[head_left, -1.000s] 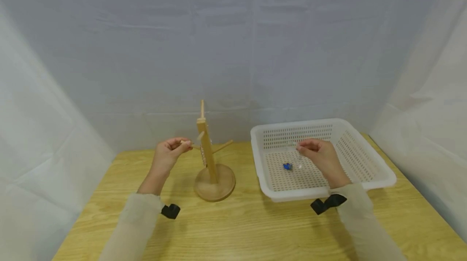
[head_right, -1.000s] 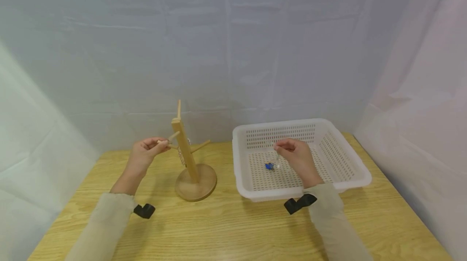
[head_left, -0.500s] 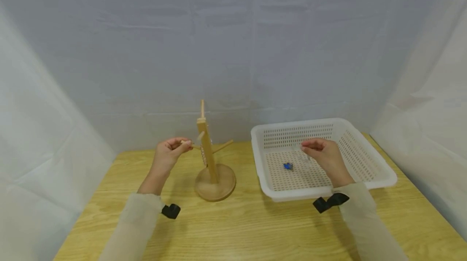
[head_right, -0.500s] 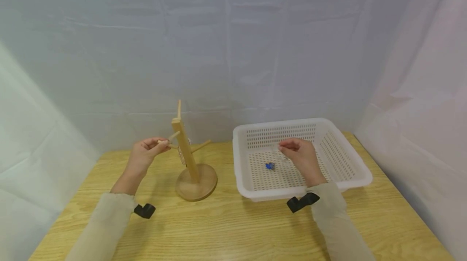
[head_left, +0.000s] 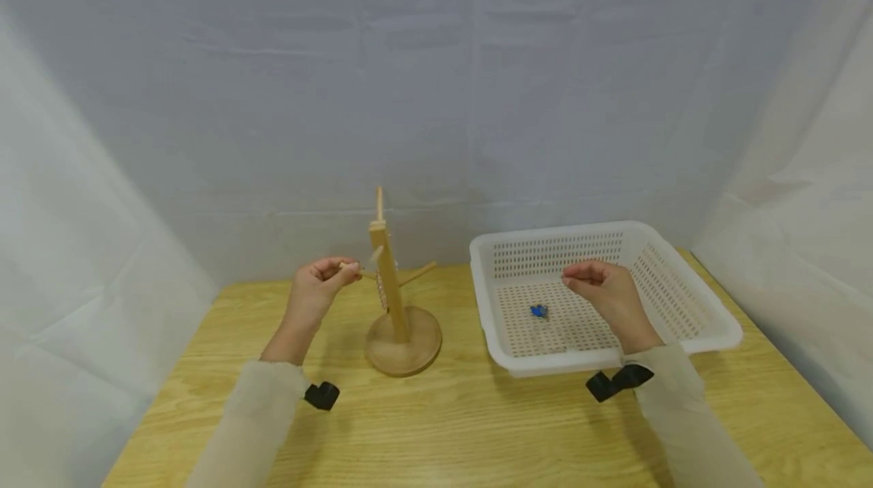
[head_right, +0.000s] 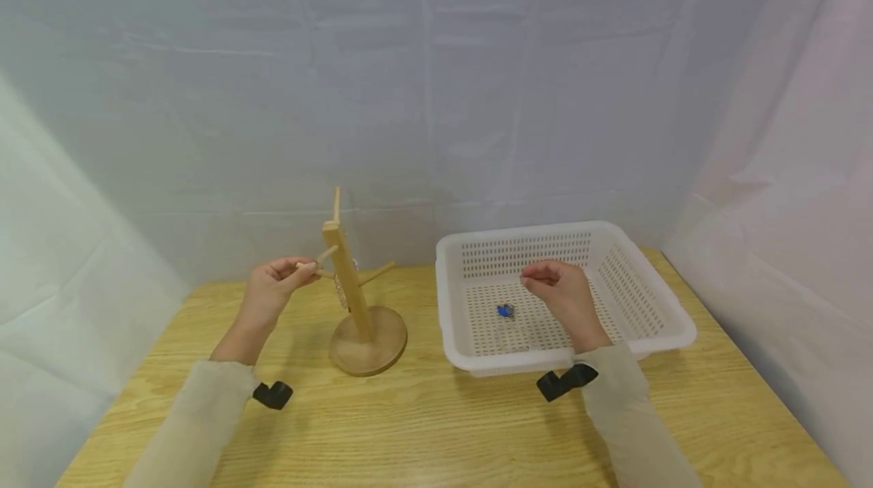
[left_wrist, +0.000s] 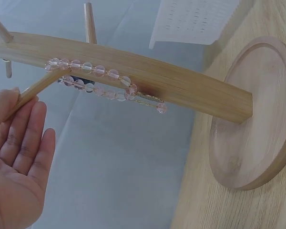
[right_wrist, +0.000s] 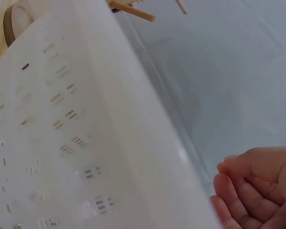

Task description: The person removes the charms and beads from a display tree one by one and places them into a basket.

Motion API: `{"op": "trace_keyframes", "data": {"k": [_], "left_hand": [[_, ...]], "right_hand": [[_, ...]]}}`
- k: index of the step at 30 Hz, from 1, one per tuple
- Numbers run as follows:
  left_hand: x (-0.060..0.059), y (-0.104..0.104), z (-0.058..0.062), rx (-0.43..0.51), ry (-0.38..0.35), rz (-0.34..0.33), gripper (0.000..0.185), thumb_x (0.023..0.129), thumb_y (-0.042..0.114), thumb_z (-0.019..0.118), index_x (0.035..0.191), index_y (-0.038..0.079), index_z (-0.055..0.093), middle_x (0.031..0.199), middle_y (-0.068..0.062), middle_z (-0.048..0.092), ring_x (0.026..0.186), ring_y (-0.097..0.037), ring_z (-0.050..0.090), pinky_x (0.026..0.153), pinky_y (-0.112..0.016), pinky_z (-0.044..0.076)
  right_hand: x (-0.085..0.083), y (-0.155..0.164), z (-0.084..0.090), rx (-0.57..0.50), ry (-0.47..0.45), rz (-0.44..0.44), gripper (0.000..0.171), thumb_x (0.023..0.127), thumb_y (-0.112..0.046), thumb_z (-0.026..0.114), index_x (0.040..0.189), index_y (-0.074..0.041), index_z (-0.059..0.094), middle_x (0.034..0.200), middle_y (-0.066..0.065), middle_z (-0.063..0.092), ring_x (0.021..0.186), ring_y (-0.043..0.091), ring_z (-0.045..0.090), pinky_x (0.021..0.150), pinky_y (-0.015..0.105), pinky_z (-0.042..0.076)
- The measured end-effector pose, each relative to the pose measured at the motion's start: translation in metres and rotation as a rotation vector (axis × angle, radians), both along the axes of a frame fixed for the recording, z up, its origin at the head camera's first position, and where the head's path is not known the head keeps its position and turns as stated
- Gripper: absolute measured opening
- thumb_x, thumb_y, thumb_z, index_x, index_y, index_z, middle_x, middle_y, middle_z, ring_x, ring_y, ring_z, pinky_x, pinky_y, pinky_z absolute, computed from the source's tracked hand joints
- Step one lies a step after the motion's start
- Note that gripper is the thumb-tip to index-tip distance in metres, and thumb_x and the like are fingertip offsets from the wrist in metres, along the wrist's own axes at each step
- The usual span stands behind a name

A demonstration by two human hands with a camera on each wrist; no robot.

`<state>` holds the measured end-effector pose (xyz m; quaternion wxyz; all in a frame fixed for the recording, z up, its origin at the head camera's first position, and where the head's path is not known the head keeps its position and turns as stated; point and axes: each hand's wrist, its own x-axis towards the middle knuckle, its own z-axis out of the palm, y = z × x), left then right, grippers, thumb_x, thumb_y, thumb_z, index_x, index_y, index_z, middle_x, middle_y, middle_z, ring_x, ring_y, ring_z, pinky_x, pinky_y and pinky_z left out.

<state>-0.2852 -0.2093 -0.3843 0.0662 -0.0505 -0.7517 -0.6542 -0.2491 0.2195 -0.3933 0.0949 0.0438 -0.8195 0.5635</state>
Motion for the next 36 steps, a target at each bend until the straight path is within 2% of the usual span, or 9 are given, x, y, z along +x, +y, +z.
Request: {"op": "trace_keyframes", "data": {"k": [8,13,16,23,27,29,32,34,36], "left_hand": [[0.002,0.004,-0.003,0.041,0.043,0.028,0.014,0.085,0.024,0.071,0.088,0.011,0.071,0.075,0.010,0.069,0.078,-0.008,0.066,0.085,-0.019,0.050],[0.007,0.008,-0.003,0.024,0.049,0.061,0.023,0.086,0.025,0.071,0.093,0.004,0.070,0.075,0.012,0.069,0.081,-0.010,0.066,0.084,-0.018,0.050],[0.009,0.011,-0.003,-0.001,0.056,0.097,0.029,0.085,0.027,0.072,0.096,0.000,0.069,0.074,0.012,0.069,0.080,-0.009,0.065,0.083,-0.017,0.049],[0.016,0.019,-0.006,-0.043,0.101,0.171,0.033,0.083,0.029,0.073,0.096,-0.002,0.070,0.073,0.012,0.069,0.079,-0.008,0.065,0.080,-0.018,0.050],[0.021,0.023,-0.008,-0.035,0.116,0.237,0.032,0.083,0.030,0.074,0.094,0.000,0.072,0.072,0.013,0.069,0.075,-0.006,0.064,0.067,-0.015,0.049],[0.023,0.025,-0.010,-0.035,0.144,0.274,0.031,0.082,0.031,0.074,0.093,0.002,0.073,0.072,0.013,0.069,0.068,-0.004,0.061,0.057,-0.014,0.044],[0.026,0.028,-0.014,-0.043,0.232,0.322,0.027,0.081,0.027,0.076,0.091,0.002,0.074,0.070,0.005,0.069,0.051,-0.003,0.049,0.043,-0.015,0.035],[0.028,0.030,-0.016,-0.054,0.301,0.356,0.023,0.080,0.024,0.076,0.088,0.003,0.075,0.069,0.003,0.069,0.046,-0.002,0.042,0.039,-0.015,0.029],[0.035,0.037,-0.011,-0.078,0.360,0.394,0.019,0.080,0.018,0.077,0.086,0.000,0.075,0.071,-0.007,0.070,0.048,0.002,0.045,0.038,-0.014,0.030]], "right_hand": [[0.002,-0.007,0.001,-0.036,-0.031,0.061,0.029,0.088,-0.019,0.068,0.107,0.003,0.065,0.092,-0.006,0.069,0.086,0.010,0.063,0.078,0.022,0.050],[0.007,-0.009,0.005,-0.032,-0.023,0.088,0.029,0.089,-0.021,0.067,0.107,0.002,0.065,0.093,-0.009,0.069,0.086,0.008,0.062,0.079,0.024,0.050],[0.010,-0.010,0.007,-0.032,-0.007,0.102,0.029,0.090,-0.022,0.067,0.107,0.002,0.066,0.092,-0.011,0.068,0.086,0.008,0.062,0.079,0.024,0.050],[0.015,-0.016,0.008,-0.007,0.038,0.132,0.026,0.089,-0.020,0.067,0.104,0.001,0.067,0.093,-0.005,0.069,0.086,0.010,0.063,0.076,0.025,0.051],[0.017,-0.022,0.007,-0.003,0.044,0.146,0.024,0.089,-0.020,0.067,0.102,0.000,0.068,0.095,0.003,0.070,0.084,0.009,0.064,0.075,0.024,0.051],[0.018,-0.026,0.007,0.000,0.053,0.157,0.022,0.089,-0.020,0.067,0.101,-0.001,0.068,0.095,0.005,0.070,0.084,0.012,0.064,0.074,0.024,0.051],[0.022,-0.033,0.008,0.005,0.060,0.190,0.020,0.089,-0.020,0.067,0.100,-0.004,0.069,0.095,0.006,0.070,0.081,0.013,0.064,0.072,0.025,0.052],[0.025,-0.038,0.008,0.006,0.070,0.214,0.019,0.089,-0.020,0.068,0.099,-0.004,0.069,0.094,0.007,0.070,0.079,0.013,0.064,0.069,0.025,0.052],[0.026,-0.044,0.009,0.003,0.092,0.234,0.017,0.089,-0.016,0.067,0.098,-0.002,0.069,0.094,0.010,0.070,0.077,0.011,0.063,0.069,0.025,0.053]]}}
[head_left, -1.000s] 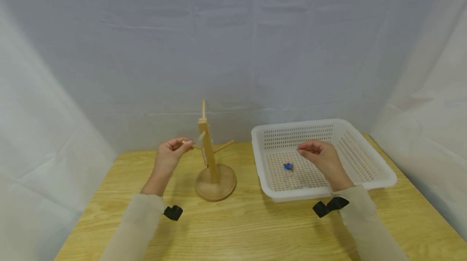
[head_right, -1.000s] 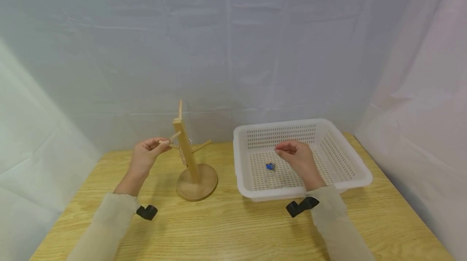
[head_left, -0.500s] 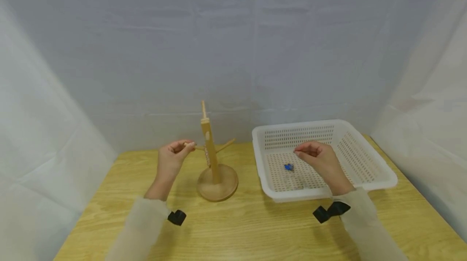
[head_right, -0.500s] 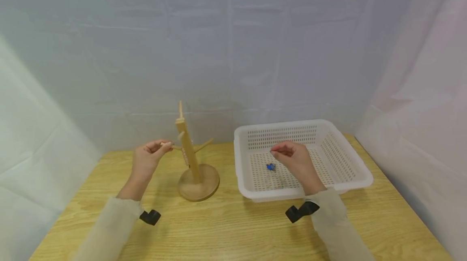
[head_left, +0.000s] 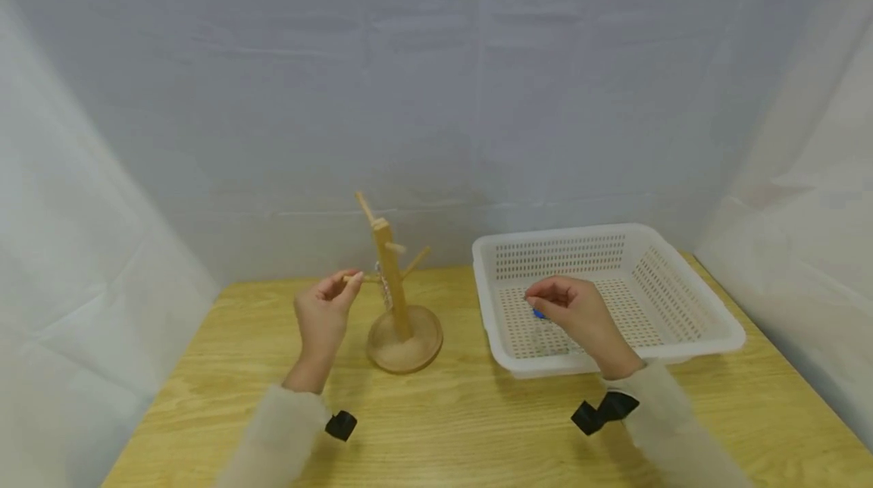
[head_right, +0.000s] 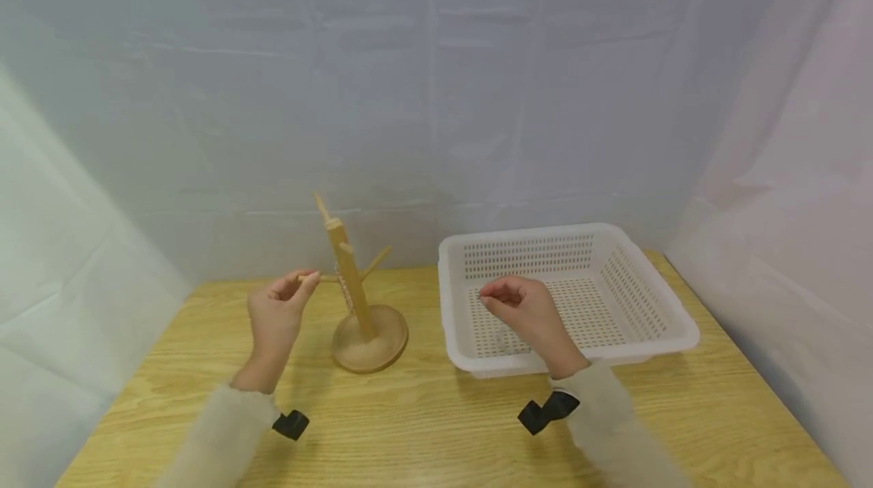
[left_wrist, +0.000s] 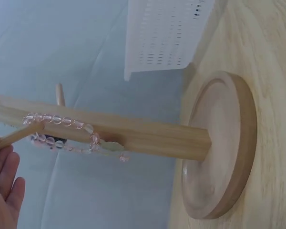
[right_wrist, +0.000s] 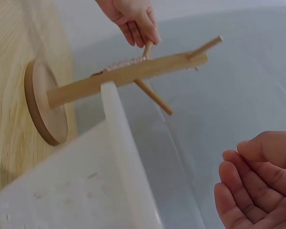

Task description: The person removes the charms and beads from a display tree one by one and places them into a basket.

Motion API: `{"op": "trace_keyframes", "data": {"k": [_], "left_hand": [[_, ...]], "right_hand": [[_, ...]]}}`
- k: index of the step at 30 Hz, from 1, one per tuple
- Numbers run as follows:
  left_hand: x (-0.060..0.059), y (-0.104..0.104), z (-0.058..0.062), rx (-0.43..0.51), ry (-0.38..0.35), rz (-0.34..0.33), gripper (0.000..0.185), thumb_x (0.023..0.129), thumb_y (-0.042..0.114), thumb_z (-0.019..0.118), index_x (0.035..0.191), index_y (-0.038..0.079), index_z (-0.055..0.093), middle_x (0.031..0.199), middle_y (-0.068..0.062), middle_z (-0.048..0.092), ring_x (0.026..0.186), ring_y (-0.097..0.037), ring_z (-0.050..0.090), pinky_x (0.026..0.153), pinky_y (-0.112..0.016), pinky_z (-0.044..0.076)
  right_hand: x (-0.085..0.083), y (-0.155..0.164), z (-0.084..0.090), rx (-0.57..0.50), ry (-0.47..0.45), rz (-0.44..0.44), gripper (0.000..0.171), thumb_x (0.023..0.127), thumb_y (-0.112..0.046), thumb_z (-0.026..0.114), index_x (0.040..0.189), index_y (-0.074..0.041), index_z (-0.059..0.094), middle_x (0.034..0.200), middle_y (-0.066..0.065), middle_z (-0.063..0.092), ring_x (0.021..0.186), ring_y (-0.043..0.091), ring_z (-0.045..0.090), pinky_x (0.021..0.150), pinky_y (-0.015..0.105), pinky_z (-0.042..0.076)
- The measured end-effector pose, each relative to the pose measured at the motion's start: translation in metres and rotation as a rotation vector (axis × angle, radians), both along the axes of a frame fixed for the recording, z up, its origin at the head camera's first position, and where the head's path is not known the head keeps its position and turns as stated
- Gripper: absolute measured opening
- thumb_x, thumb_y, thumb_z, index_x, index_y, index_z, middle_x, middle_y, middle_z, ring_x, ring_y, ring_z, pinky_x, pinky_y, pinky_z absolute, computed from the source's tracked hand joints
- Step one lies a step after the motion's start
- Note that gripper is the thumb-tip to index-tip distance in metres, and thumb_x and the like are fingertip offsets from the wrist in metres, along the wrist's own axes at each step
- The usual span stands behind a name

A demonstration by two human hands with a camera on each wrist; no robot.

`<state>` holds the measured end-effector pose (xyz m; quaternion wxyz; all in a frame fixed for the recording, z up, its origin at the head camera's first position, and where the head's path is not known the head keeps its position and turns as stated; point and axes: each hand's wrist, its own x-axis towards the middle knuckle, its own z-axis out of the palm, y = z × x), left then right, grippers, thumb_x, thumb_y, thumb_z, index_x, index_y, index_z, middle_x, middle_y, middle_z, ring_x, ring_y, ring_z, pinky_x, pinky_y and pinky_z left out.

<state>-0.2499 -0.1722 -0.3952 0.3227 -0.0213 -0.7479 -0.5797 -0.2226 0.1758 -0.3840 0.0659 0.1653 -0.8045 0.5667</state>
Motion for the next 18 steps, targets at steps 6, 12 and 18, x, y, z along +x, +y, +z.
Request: {"op": "trace_keyframes", "data": {"k": [6,12,18], "left_hand": [[0.016,0.020,0.011,-0.073,0.131,0.075,0.011,0.079,0.003,0.075,0.084,-0.007,0.073,0.078,-0.021,0.070,0.068,0.011,0.058,0.036,-0.010,0.029],[0.003,0.022,-0.012,-0.158,0.257,0.085,0.010,0.077,0.007,0.078,0.084,-0.001,0.075,0.077,-0.014,0.071,0.072,-0.011,0.067,0.051,-0.009,0.044],[0.003,0.021,-0.014,-0.237,0.297,0.075,0.011,0.078,0.012,0.078,0.084,0.003,0.075,0.076,-0.008,0.072,0.070,-0.022,0.069,0.060,-0.017,0.053]], "right_hand": [[0.003,-0.016,0.000,-0.012,0.045,0.044,0.013,0.087,-0.011,0.068,0.095,0.000,0.069,0.092,0.009,0.070,0.079,0.013,0.065,0.069,0.023,0.053],[0.005,-0.030,-0.001,-0.018,0.053,0.083,0.012,0.087,-0.011,0.069,0.093,-0.001,0.070,0.092,0.014,0.069,0.077,0.013,0.064,0.068,0.023,0.053],[0.006,-0.041,-0.002,-0.031,0.034,0.123,0.012,0.087,-0.011,0.068,0.093,-0.002,0.070,0.093,0.019,0.068,0.079,0.021,0.065,0.068,0.023,0.053]]}}
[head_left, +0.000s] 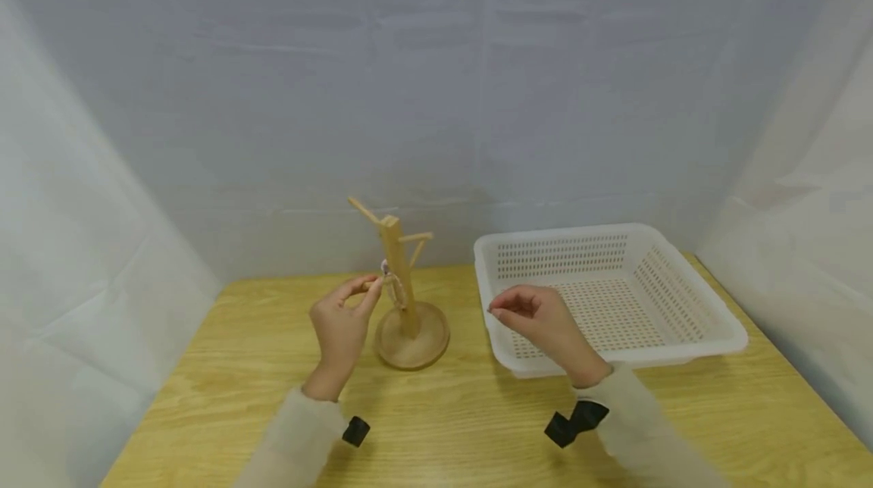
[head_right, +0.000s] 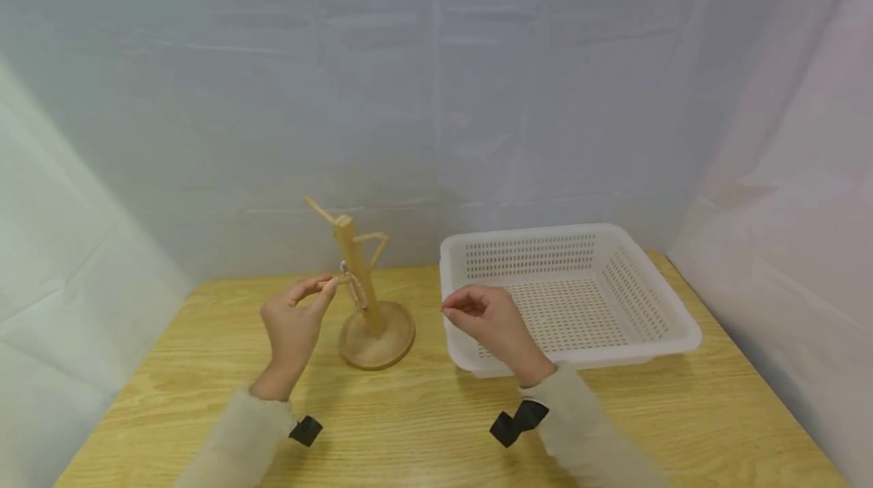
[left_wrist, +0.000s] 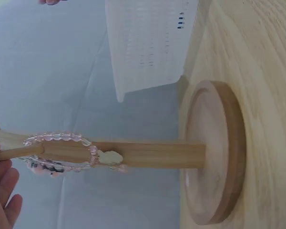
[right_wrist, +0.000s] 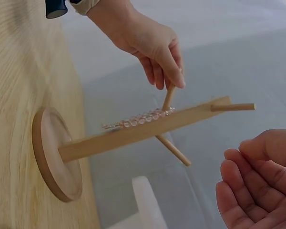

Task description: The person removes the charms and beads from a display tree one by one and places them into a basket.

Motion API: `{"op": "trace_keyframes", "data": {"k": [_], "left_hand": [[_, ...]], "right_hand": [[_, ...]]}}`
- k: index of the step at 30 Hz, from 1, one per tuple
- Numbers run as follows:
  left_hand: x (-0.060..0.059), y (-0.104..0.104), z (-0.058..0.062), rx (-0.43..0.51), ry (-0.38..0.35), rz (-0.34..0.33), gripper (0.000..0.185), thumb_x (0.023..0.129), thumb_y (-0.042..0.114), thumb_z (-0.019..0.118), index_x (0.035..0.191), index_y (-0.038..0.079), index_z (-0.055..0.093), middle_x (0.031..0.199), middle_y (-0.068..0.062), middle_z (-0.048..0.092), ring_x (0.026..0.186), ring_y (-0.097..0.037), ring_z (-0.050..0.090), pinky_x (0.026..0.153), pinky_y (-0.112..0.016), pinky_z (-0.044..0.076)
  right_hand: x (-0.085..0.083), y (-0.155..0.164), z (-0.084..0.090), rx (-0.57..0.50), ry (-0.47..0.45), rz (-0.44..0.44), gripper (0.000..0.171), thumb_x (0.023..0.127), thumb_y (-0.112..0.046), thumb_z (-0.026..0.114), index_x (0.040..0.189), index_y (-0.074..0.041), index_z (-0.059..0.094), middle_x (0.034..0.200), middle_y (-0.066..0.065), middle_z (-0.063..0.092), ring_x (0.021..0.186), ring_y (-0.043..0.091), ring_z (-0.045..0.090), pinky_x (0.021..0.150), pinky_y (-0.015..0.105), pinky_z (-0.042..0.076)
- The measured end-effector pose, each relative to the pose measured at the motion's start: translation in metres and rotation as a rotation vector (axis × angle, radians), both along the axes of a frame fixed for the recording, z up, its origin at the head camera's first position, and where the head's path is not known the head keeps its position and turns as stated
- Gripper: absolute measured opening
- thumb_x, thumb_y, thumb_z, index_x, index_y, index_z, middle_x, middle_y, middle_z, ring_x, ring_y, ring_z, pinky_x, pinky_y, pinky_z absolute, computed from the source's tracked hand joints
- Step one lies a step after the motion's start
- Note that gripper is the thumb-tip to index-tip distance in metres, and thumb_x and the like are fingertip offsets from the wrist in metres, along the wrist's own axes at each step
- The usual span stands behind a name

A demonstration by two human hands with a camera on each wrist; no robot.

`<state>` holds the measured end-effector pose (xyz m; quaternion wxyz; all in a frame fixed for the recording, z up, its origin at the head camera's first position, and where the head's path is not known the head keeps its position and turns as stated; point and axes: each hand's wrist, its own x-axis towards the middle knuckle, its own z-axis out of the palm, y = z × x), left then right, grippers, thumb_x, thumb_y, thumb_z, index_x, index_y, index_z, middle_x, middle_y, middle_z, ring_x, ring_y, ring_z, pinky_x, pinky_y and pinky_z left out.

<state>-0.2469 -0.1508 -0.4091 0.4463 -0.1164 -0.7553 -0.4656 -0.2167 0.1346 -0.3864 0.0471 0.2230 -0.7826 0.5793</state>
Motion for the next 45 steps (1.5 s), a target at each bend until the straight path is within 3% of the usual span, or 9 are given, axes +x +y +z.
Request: {"op": "trace_keyframes", "data": {"k": [6,12,13,16,20,24,28,35,45], "left_hand": [[0.004,-0.007,0.007,-0.143,0.018,-0.045,0.016,0.076,0.011,0.079,0.087,0.000,0.074,0.078,-0.013,0.072,0.067,-0.025,0.069,0.039,-0.012,0.034],[0.005,-0.020,0.012,-0.166,0.022,-0.103,0.032,0.092,0.029,0.063,0.093,-0.001,0.074,0.088,-0.013,0.072,0.077,-0.029,0.070,0.070,-0.006,0.046],[0.003,-0.022,0.014,-0.154,0.018,-0.106,0.032,0.093,0.028,0.062,0.093,-0.001,0.074,0.089,-0.013,0.072,0.079,-0.027,0.070,0.077,-0.007,0.046],[-0.003,-0.031,0.025,-0.097,-0.030,-0.136,0.019,0.092,0.016,0.063,0.094,0.001,0.074,0.091,-0.012,0.072,0.082,-0.015,0.069,0.078,-0.008,0.046],[-0.016,-0.044,0.042,-0.011,-0.180,-0.186,0.016,0.090,0.012,0.065,0.100,0.003,0.073,0.094,-0.008,0.072,0.082,0.001,0.064,0.072,-0.011,0.049],[-0.033,-0.055,0.057,0.074,-0.363,-0.264,0.035,0.090,0.030,0.065,0.110,0.002,0.068,0.094,0.003,0.071,0.084,0.000,0.064,0.075,-0.013,0.051],[-0.047,-0.061,0.068,0.186,-0.480,-0.417,0.045,0.088,0.031,0.067,0.122,0.001,0.061,0.104,0.007,0.069,0.094,-0.005,0.064,0.085,-0.017,0.050],[-0.065,-0.062,0.083,0.327,-0.496,-0.647,0.050,0.091,0.015,0.063,0.135,-0.004,0.046,0.109,0.006,0.065,0.094,-0.005,0.065,0.083,-0.020,0.052],[-0.074,-0.058,0.092,0.332,-0.494,-0.752,0.041,0.090,0.003,0.062,0.130,-0.003,0.052,0.102,0.005,0.070,0.090,-0.007,0.066,0.079,-0.020,0.053]], "right_hand": [[0.001,-0.014,-0.001,0.000,-0.005,0.051,0.015,0.089,-0.012,0.066,0.096,0.000,0.069,0.093,0.013,0.069,0.080,0.016,0.066,0.071,0.025,0.054],[0.004,-0.025,0.001,-0.007,-0.031,0.083,0.015,0.089,-0.009,0.066,0.097,0.004,0.068,0.094,0.014,0.069,0.079,0.008,0.064,0.072,0.024,0.054],[0.004,-0.026,0.001,-0.006,-0.033,0.085,0.015,0.089,-0.009,0.066,0.097,0.004,0.068,0.094,0.015,0.068,0.079,0.008,0.064,0.072,0.024,0.054],[0.005,-0.030,0.001,0.001,-0.034,0.092,0.015,0.089,-0.008,0.066,0.097,0.004,0.068,0.095,0.017,0.068,0.079,0.011,0.065,0.071,0.024,0.054],[0.005,-0.035,0.000,0.012,-0.017,0.097,0.013,0.088,-0.008,0.066,0.096,0.002,0.069,0.094,0.017,0.068,0.078,0.015,0.065,0.069,0.024,0.054],[0.006,-0.040,-0.001,0.001,-0.014,0.104,0.012,0.088,-0.007,0.066,0.096,0.001,0.069,0.094,0.014,0.069,0.078,0.013,0.065,0.069,0.024,0.054],[0.008,-0.045,-0.003,-0.014,-0.016,0.119,0.013,0.087,-0.005,0.066,0.096,0.003,0.069,0.094,0.016,0.069,0.080,0.015,0.065,0.071,0.023,0.054],[0.011,-0.051,-0.005,0.011,-0.014,0.139,0.012,0.088,-0.005,0.065,0.097,0.002,0.069,0.093,0.014,0.068,0.080,0.015,0.065,0.071,0.024,0.054],[0.011,-0.055,-0.011,0.026,-0.034,0.151,0.012,0.088,-0.006,0.065,0.098,0.001,0.069,0.096,0.014,0.068,0.082,0.013,0.064,0.072,0.024,0.054]]}}
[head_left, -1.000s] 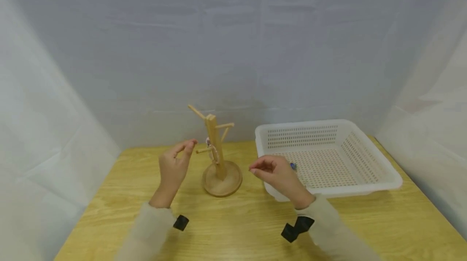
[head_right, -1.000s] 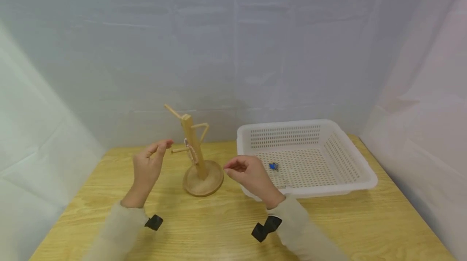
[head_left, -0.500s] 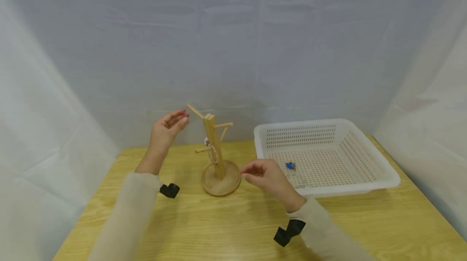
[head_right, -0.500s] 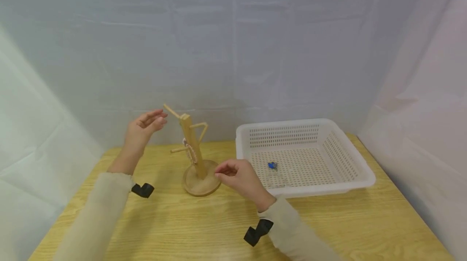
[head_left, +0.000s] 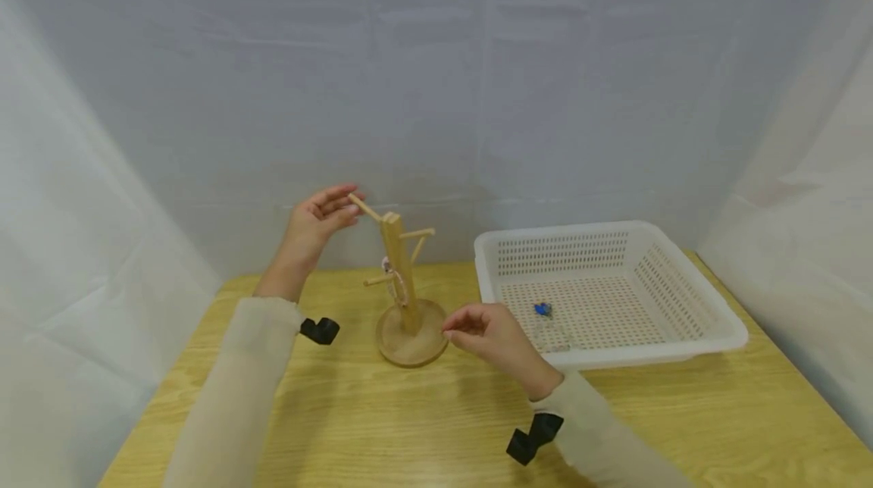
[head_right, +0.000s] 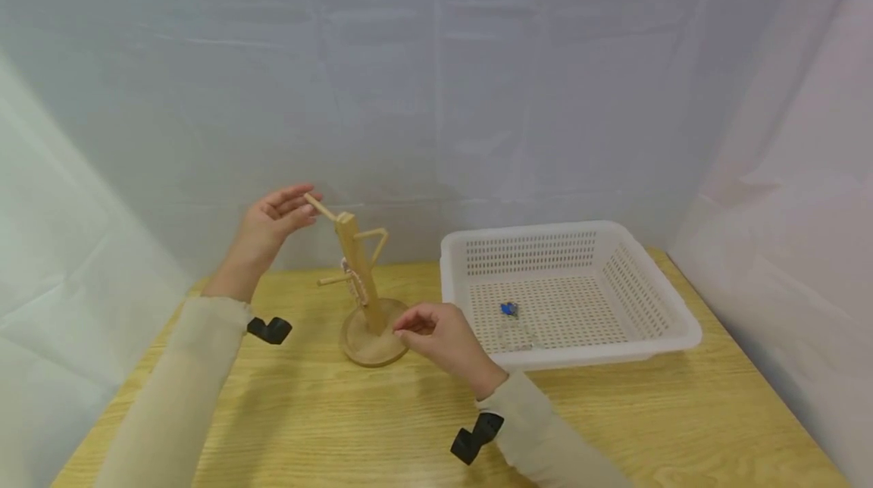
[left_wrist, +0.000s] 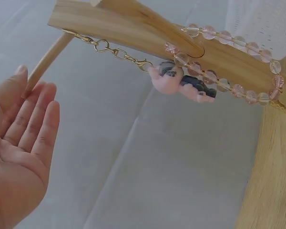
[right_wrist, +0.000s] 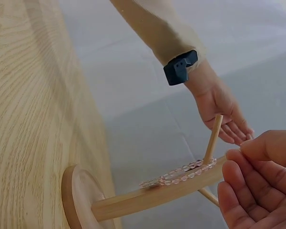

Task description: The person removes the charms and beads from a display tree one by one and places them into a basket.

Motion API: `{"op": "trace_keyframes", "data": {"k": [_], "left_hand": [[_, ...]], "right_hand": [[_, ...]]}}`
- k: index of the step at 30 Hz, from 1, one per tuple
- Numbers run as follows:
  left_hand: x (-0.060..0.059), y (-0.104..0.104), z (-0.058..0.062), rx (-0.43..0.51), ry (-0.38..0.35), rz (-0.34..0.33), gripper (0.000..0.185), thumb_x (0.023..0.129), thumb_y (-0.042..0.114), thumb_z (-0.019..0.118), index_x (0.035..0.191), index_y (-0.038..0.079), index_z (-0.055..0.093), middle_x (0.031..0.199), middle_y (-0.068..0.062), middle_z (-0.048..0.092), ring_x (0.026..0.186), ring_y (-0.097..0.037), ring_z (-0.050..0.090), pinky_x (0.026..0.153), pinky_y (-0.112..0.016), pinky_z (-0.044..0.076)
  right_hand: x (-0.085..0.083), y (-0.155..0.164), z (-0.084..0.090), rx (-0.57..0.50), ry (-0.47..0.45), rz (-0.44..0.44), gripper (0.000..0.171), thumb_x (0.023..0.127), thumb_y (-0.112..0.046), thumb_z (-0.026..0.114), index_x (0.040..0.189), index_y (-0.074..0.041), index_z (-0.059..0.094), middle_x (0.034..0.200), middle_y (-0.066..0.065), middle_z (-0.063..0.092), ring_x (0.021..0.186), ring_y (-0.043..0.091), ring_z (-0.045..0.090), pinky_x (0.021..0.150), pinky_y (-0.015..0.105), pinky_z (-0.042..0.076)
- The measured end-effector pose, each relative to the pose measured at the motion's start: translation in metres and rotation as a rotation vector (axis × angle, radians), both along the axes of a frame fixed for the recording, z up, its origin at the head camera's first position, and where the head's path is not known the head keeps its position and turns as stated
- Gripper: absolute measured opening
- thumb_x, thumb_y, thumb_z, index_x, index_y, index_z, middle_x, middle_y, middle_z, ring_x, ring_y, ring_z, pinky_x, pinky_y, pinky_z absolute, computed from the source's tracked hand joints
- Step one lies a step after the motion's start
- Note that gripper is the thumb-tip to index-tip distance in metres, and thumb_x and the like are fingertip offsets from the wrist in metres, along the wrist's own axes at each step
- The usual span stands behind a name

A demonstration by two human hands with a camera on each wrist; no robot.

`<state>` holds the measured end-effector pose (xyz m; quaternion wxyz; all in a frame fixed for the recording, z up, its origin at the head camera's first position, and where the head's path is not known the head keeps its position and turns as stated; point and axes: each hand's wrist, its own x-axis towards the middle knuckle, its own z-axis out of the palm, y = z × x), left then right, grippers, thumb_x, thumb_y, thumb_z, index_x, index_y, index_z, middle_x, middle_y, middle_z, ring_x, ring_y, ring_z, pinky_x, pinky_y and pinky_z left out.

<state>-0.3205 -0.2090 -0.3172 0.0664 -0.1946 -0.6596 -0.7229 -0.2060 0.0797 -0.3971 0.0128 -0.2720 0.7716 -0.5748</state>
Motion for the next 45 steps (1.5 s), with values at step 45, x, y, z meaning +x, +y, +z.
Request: {"op": "trace_keyframes", "data": {"k": [45], "left_hand": [[0.022,0.013,0.002,-0.068,0.019,0.124,0.019,0.088,0.016,0.066,0.100,0.001,0.063,0.088,0.007,0.071,0.084,-0.006,0.065,0.079,-0.020,0.053]], "right_hand": [[-0.005,-0.042,-0.012,-0.180,-0.054,-0.165,0.014,0.085,-0.004,0.069,0.097,0.003,0.068,0.093,0.015,0.068,0.081,0.012,0.063,0.072,0.020,0.052]]}}
